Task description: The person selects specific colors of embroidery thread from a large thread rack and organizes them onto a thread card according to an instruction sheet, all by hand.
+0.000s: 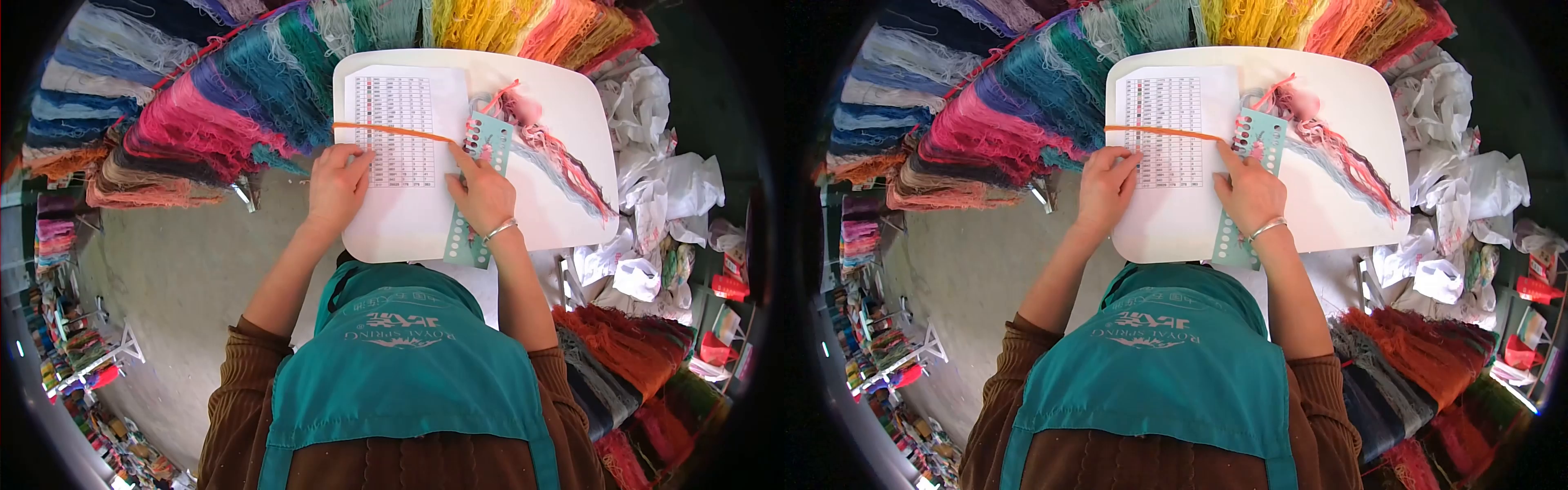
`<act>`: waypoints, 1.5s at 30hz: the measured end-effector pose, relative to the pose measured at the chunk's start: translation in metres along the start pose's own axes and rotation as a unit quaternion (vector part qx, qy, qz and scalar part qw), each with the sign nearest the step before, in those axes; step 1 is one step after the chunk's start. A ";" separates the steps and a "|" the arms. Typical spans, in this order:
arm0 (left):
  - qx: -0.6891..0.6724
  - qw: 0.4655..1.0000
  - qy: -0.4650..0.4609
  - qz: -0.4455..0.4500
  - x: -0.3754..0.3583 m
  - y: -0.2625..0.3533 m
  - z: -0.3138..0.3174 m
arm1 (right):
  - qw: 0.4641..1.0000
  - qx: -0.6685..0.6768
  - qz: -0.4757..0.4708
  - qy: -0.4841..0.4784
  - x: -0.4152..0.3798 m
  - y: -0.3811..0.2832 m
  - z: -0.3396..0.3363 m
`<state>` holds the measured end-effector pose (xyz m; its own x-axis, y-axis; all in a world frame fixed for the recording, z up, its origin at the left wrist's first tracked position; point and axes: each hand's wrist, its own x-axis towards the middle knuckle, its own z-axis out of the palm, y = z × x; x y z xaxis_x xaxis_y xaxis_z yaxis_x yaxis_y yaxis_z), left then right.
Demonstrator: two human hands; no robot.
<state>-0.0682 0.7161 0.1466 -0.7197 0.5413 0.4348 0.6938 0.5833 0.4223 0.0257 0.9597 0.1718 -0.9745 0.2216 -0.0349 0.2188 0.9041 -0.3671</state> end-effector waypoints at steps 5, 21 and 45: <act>0.017 1.000 -0.011 0.002 0.000 0.003 0.002 | 1.000 0.001 0.001 0.001 0.000 0.000 0.001; 0.041 0.999 -0.031 -0.016 0.001 0.012 -0.003 | 1.000 0.003 -0.006 0.013 0.000 0.001 0.002; -0.091 0.943 -0.080 -0.310 -0.338 -0.166 -0.223 | 0.974 0.183 -0.118 0.069 -0.037 -0.201 0.090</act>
<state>0.0653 0.3009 0.1069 -0.9732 0.2221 -0.0596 0.1202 0.7122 0.6916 0.0135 0.7371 0.1632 -0.9739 0.0927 0.2070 -0.0681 0.7508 -0.6570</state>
